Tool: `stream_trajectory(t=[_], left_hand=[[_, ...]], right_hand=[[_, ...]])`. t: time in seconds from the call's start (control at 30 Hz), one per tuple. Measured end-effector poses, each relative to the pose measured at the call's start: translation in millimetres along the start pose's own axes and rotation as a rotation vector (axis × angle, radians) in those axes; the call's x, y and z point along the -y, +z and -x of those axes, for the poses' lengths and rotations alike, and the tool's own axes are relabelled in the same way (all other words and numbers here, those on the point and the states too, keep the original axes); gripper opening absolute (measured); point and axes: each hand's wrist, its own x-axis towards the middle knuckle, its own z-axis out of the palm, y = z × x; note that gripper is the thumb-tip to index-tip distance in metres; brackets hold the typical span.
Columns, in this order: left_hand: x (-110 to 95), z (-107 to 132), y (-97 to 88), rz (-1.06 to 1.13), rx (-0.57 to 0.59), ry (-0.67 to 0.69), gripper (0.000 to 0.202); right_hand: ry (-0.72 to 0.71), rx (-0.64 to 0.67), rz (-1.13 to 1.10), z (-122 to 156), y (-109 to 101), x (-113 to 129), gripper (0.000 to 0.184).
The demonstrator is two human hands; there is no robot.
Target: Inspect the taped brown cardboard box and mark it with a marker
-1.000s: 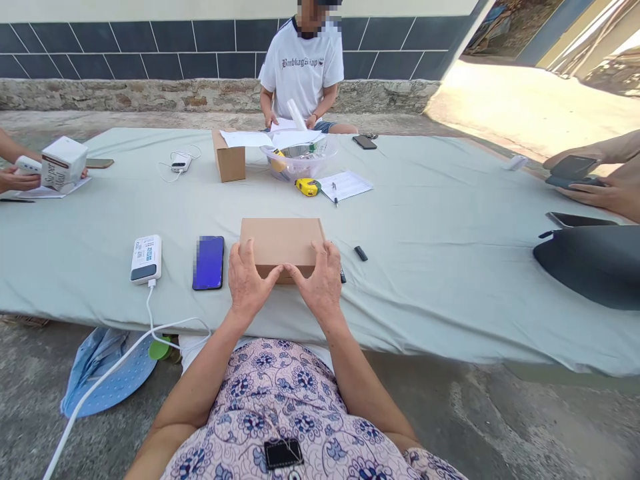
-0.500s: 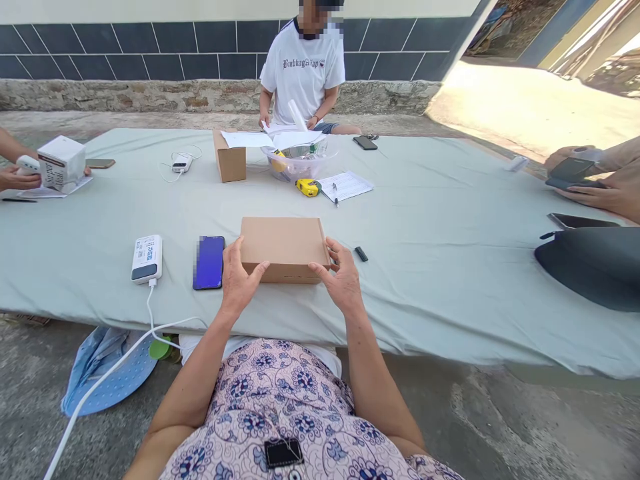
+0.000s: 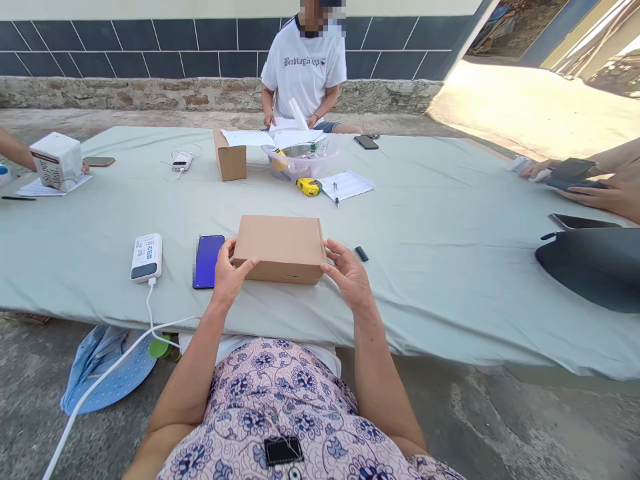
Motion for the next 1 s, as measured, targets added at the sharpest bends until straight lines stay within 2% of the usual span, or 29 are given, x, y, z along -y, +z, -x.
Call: stream_trajectory(t=[0.2, 0.4, 0.57, 0.77, 0.9, 1.0], left_hand=[[2.3, -4.4, -6.9, 0.098, 0.016, -0.037, 0.068], [4.6, -7.3, -10.6, 0.101, 0.049, -0.023, 0.066], [2.6, -6.7, -12.0, 0.144, 0.044, -0.034, 0.066], [3.9, -6.8, -16.4, 0.266, -0.012, -0.045, 0.066], [6.8, -7.9, -17.3, 0.316, -0.009, -0.053, 0.066], [7.5, -7.8, -17.3, 0.343, 0.001, -0.059, 0.068]], right_hand=[[0.009, 0.055, 0.017, 0.6, 0.3, 1.5, 0.067], [0.097, 0.07, 0.072, -1.4, -1.9, -0.7, 0.108], [0.159, 0.159, 0.073, 0.6, -2.3, 1.5, 0.119], [0.094, 0.078, 0.141, 5.9, 0.3, 8.4, 0.136], [0.063, 0.131, 0.159, 10.9, 1.4, 18.8, 0.151], [0.032, 0.158, 0.189, 13.6, 0.9, 25.0, 0.151]])
